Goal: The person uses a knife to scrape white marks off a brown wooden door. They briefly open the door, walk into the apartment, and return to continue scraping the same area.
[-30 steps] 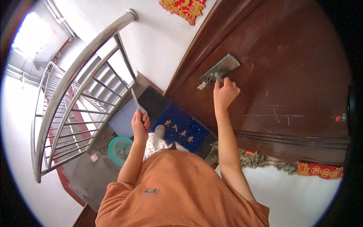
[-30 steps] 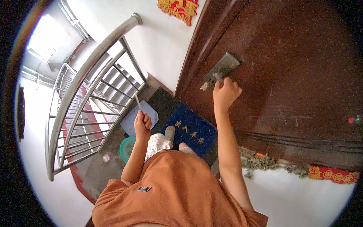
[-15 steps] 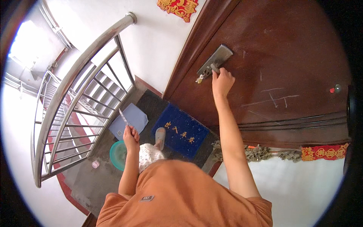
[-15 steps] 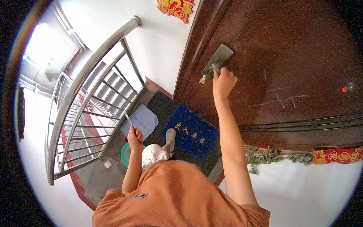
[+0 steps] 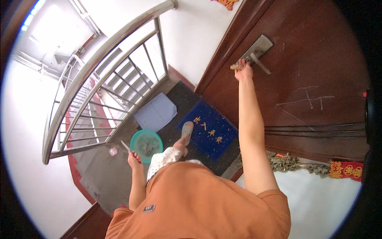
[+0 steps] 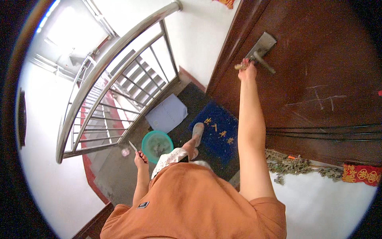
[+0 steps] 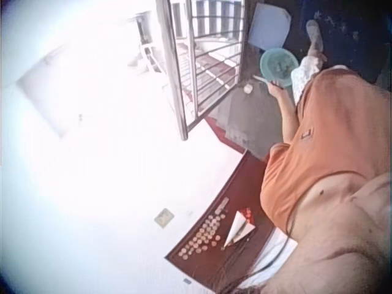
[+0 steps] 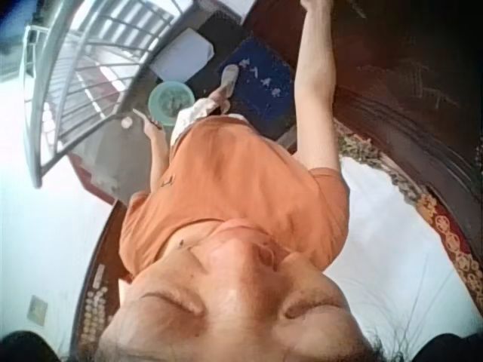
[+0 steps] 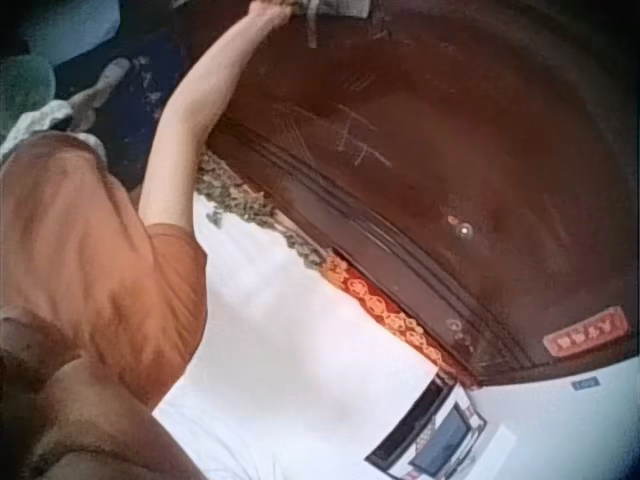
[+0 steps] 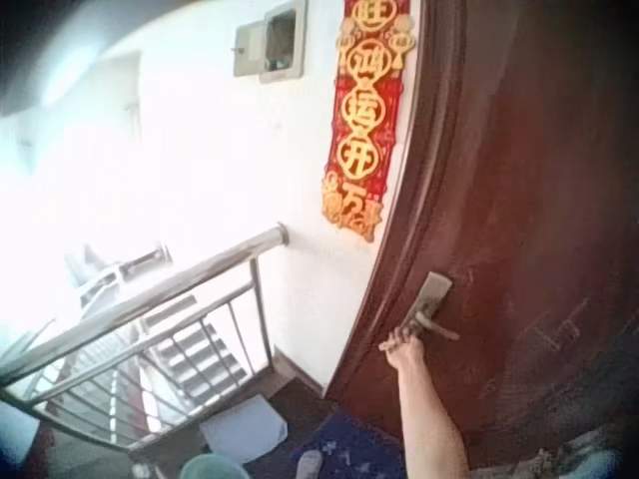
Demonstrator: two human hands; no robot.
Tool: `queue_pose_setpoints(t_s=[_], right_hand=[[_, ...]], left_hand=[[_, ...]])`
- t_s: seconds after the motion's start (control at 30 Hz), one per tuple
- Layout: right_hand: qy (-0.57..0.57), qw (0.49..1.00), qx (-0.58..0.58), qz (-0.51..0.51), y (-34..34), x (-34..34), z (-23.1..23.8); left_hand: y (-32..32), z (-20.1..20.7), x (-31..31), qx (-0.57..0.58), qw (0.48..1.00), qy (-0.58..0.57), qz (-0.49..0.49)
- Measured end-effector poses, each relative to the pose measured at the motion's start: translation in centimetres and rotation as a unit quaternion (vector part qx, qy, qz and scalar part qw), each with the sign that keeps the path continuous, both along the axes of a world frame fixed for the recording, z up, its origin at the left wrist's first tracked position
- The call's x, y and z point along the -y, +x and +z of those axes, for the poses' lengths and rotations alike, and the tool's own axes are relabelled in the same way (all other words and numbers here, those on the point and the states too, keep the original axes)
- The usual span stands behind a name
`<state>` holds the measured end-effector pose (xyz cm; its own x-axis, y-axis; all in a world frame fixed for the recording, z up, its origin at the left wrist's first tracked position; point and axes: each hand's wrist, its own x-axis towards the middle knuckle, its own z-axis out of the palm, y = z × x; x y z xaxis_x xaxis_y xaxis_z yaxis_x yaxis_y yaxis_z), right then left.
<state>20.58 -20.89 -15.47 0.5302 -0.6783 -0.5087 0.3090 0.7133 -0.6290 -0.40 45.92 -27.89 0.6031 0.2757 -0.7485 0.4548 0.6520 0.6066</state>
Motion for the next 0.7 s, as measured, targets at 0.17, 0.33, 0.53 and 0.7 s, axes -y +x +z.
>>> queue_pose_setpoints(t_s=[0.17, 0.33, 0.53, 0.7], right_hand=[[0.307, 0.931, 0.187, -0.065, 1.0, -1.0, 3.6], [0.295, 0.927, 0.224, -0.052, 0.3, -3.1, 4.8], [0.276, 0.929, 0.247, 0.01, -3.2, -6.9, 3.4], [0.196, 0.962, 0.19, 0.033, -8.4, -12.9, 1.7]], left_hand=[[-9.2, -2.3, -6.2, -0.107, 0.99, 0.044, 0.075], [-14.0, -1.7, -11.0, -0.118, 0.99, 0.047, 0.067], [-9.9, 1.1, -11.9, -0.12, 0.989, 0.077, 0.047], [1.9, 0.3, -7.4, -0.075, 0.984, 0.123, -0.103]])
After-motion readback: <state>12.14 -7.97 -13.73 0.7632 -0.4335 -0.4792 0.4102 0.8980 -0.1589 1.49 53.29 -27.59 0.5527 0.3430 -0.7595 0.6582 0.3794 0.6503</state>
